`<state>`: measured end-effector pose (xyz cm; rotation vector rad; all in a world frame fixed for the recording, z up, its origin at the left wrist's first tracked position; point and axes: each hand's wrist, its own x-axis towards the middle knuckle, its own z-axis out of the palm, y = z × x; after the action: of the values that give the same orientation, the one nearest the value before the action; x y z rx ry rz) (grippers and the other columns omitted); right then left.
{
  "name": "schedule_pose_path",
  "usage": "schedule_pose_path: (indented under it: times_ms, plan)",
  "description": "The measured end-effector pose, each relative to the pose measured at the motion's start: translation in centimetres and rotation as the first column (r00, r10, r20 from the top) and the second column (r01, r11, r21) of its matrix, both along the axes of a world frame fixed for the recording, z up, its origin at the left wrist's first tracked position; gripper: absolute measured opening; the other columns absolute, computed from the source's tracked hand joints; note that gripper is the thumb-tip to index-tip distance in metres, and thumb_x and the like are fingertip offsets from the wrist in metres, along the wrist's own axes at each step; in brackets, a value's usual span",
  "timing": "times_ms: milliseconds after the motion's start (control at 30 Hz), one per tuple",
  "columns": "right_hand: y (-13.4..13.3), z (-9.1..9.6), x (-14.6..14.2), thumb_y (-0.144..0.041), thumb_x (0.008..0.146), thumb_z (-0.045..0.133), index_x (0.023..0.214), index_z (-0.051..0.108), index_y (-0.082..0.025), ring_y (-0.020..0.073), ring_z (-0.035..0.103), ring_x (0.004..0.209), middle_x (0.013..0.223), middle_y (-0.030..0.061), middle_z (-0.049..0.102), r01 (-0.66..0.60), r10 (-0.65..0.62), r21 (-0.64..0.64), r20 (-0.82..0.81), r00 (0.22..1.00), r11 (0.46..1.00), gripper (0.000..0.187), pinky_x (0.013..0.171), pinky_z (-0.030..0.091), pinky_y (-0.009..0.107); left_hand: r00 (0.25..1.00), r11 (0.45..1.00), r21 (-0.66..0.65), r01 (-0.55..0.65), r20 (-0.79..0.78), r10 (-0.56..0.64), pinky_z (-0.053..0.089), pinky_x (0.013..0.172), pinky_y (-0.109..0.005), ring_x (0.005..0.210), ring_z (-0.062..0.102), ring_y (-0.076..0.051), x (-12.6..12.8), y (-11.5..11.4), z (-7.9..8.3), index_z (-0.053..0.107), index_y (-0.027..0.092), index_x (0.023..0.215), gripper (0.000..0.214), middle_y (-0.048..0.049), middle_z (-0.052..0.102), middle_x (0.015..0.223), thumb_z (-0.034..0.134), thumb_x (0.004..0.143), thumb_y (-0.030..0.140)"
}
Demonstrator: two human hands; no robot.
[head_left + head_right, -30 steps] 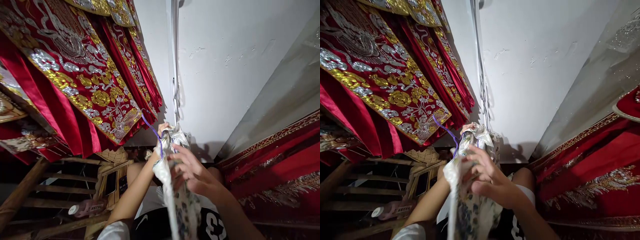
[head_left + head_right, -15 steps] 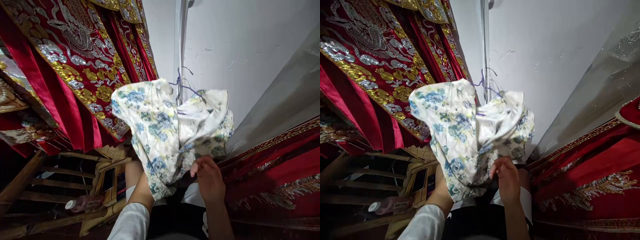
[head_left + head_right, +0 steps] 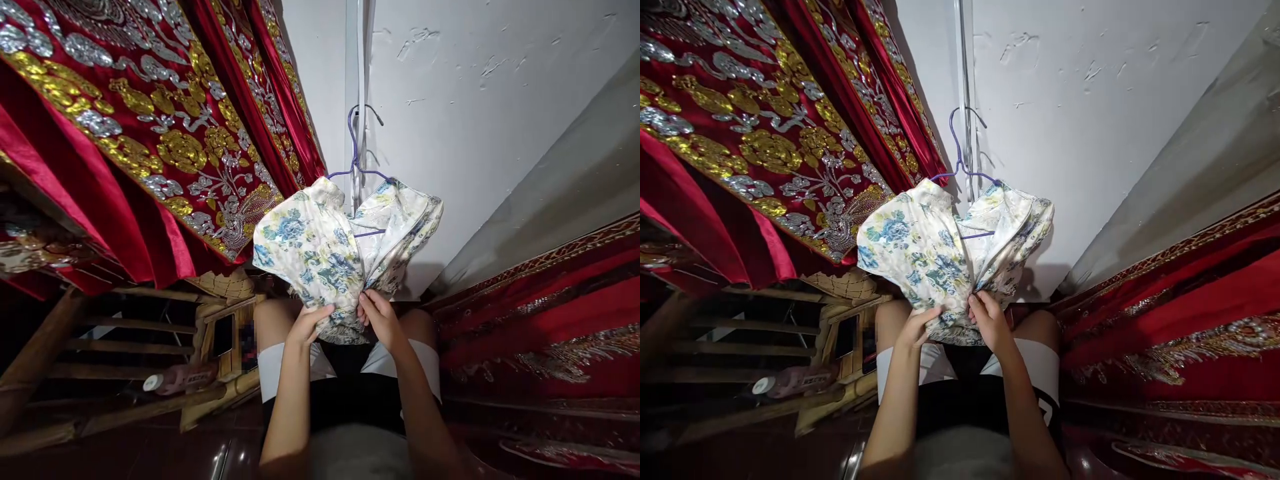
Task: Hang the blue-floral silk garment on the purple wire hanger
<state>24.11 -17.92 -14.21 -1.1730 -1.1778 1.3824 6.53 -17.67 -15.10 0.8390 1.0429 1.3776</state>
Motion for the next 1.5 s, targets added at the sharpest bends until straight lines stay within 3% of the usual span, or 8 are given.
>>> schedule_pose_path:
  times_ms: [200, 300, 433, 600, 767, 1167, 1300, 1500]
  plan:
    - [-0.1, 0.4, -0.2, -0.061, 0.088, 0.063, 0.08, 0.059, -0.021, 0.015, 0.049, 0.058, 0.063, -0.001, 0.054, -0.057, 0.057, 0.019, 0.009, 0.998, 0.998, 0.041, 0.055, 0.038, 0.028, 0.994, 0.993, -0.108, -0.037, 0.099, 0.048, 0.055, 0.1, -0.045, 0.112, 0.071, -0.034, 0.8, 0.0, 0.2, 0.072, 0.019, 0.111, 0.062, -0.0119, 0.078, 0.102, 0.093, 0.056, 0.038]
    - [0.1, 1.3, 0.4, -0.054, 0.085, 0.064, 0.063, 0.052, -0.021, 0.0136, 0.042, 0.053, 0.056, -0.0012, 0.048, 0.017, -0.018, 0.031, 0.027, 0.999, 0.999, 0.041, 0.052, 0.034, 0.029, 0.964, 0.965, -0.017, -0.263, 0.032, 0.264, 0.055, 0.094, -0.04, 0.103, 0.071, -0.028, 0.1, 1.1, -1.5, 0.068, 0.018, 0.108, 0.053, -0.01, 0.075, 0.101, 0.086, 0.063, 0.039]
    - [0.7, 1.4, 0.8, -0.055, 0.082, 0.066, 0.06, 0.054, -0.021, 0.0134, 0.041, 0.052, 0.055, -0.0003, 0.049, 0.097, -0.097, 0.003, 0.023, 0.995, 0.995, 0.042, 0.051, 0.033, 0.029, 0.653, 0.67, 0.289, -0.684, -0.169, 0.739, 0.051, 0.089, -0.032, 0.099, 0.064, -0.02, 0.0, 1.8, -3.8, 0.061, 0.021, 0.11, 0.038, -0.0071, 0.065, 0.107, 0.076, 0.077, 0.034]
    - [0.7, 0.1, -0.2, -0.048, 0.08, 0.066, 0.066, 0.06, -0.019, 0.0129, 0.045, 0.052, 0.057, 0.0001, 0.057, 0.015, -0.015, -0.004, 0.017, 1.0, 1.0, 0.032, 0.053, 0.034, 0.027, 0.827, 0.899, 0.41, -0.152, -0.445, 0.343, 0.051, 0.091, -0.034, 0.1, 0.065, -0.021, 3.8, 0.0, -5.0, 0.061, 0.02, 0.118, 0.035, -0.008, 0.066, 0.107, 0.07, 0.084, 0.026]
    - [1.1, 0.6, 0.2, -0.034, 0.081, 0.058, 0.062, 0.058, -0.02, 0.0114, 0.042, 0.047, 0.047, -0.0039, 0.049, -0.198, 0.199, -0.011, 0.093, 0.976, 0.98, 0.024, 0.051, 0.033, 0.026, 0.84, 0.914, 0.404, -0.026, -0.487, 0.239, 0.048, 0.074, -0.029, 0.078, 0.059, -0.018, 5.7, 0.2, -4.2, 0.061, 0.02, 0.087, 0.006, -0.0023, 0.06, 0.08, 0.059, 0.09, 0.025]
    - [9.2, 14.8, -0.2, -0.038, 0.087, 0.067, 0.074, 0.065, -0.016, 0.0085, 0.042, 0.044, 0.051, -0.0015, 0.057, 0.086, -0.068, 0.284, -0.072, 0.995, 0.955, 0.026, 0.043, 0.033, 0.022, 0.857, 0.941, 0.332, 0.066, -0.502, 0.117, 0.046, 0.059, -0.027, 0.069, 0.057, -0.017, 7.6, -0.5, -6.7, 0.057, 0.021, 0.072, 0.022, -0.004, 0.057, 0.077, 0.058, 0.092, 0.03]
    - [8.6, 15.3, -0.5, -0.031, 0.091, 0.06, 0.077, 0.064, -0.016, 0.0078, 0.042, 0.044, 0.053, -0.0022, 0.058, 0.053, -0.046, 0.391, -0.025, 0.999, 0.919, 0.021, 0.044, 0.031, 0.021, 0.801, 0.905, 0.36, 0.228, -0.597, 0.036, 0.05, 0.067, -0.028, 0.071, 0.061, -0.017, 5.4, 1.6, -2.7, 0.061, 0.019, 0.074, 0.013, -0.0026, 0.063, 0.076, 0.066, 0.086, 0.022]
    - [6.8, 14.7, -0.1, -0.03, 0.091, 0.056, 0.074, 0.061, -0.019, 0.0089, 0.041, 0.046, 0.053, -0.0036, 0.053, 0.028, -0.037, 0.439, 0.011, 0.999, 0.898, 0.02, 0.048, 0.031, 0.023, 0.717, 0.651, 0.744, 0.152, -0.537, 0.445, 0.054, 0.086, -0.033, 0.087, 0.067, -0.017, 1.6, 6.6, 11.1, 0.062, 0.02, 0.133, 0.033, -0.0054, 0.071, 0.098, 0.056, 0.102, 0.028]
